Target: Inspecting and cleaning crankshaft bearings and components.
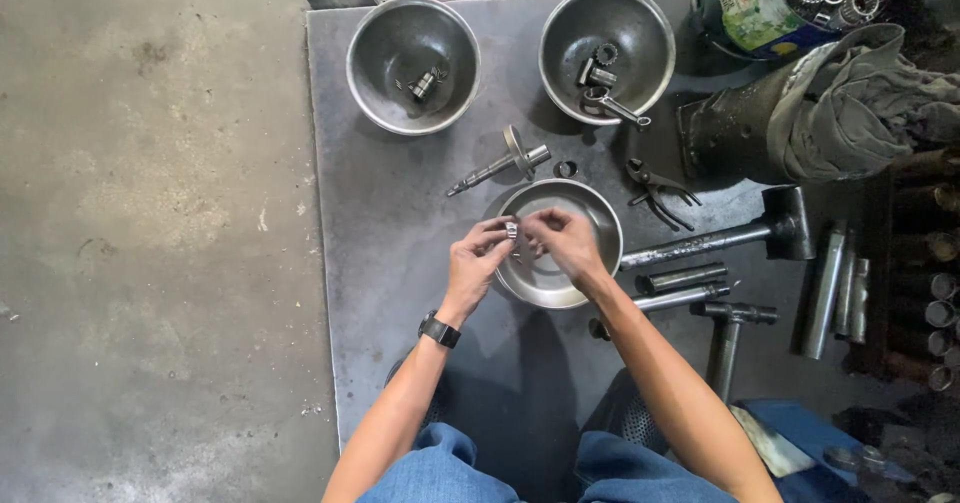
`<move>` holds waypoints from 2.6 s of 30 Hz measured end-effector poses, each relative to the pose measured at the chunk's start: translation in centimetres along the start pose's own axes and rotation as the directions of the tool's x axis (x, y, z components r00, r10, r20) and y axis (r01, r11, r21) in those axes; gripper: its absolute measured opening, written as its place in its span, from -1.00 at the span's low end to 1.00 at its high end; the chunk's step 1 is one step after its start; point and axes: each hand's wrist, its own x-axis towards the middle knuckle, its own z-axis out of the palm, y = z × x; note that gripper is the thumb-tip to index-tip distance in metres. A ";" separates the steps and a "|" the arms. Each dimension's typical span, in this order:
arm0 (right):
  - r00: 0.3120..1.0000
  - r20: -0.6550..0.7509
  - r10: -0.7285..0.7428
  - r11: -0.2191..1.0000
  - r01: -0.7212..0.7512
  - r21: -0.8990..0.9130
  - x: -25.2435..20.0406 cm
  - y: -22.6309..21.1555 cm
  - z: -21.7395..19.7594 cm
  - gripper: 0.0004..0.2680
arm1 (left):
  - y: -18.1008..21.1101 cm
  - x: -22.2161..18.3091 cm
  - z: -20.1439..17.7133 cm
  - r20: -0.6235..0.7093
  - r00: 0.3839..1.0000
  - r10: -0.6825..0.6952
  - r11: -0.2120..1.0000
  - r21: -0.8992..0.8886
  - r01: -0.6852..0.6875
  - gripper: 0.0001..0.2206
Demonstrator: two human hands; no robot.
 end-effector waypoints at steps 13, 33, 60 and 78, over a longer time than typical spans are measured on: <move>0.938 0.210 -0.276 0.258 0.283 -0.924 -0.1 5.1 2.3 -0.84 | -0.6 0.3 -0.9 -0.074 0.996 -0.059 0.967 -0.252 0.039 -0.80; 0.996 0.086 -0.030 0.977 0.048 -0.208 -1.4 -4.0 0.5 -0.83 | 1.1 -0.1 0.2 0.055 0.998 0.039 0.991 0.128 -0.046 -0.81; 0.959 -0.202 0.197 0.863 -0.267 -0.428 -4.3 -5.2 -11.4 -0.70 | 0.4 1.5 2.8 -0.011 0.992 -0.124 0.943 -0.312 0.115 -0.80; 0.955 0.274 -0.109 0.028 0.279 -0.960 -6.0 -10.9 -0.3 -0.72 | 0.0 0.9 2.1 -0.051 0.991 0.126 0.990 -0.062 -0.129 -0.85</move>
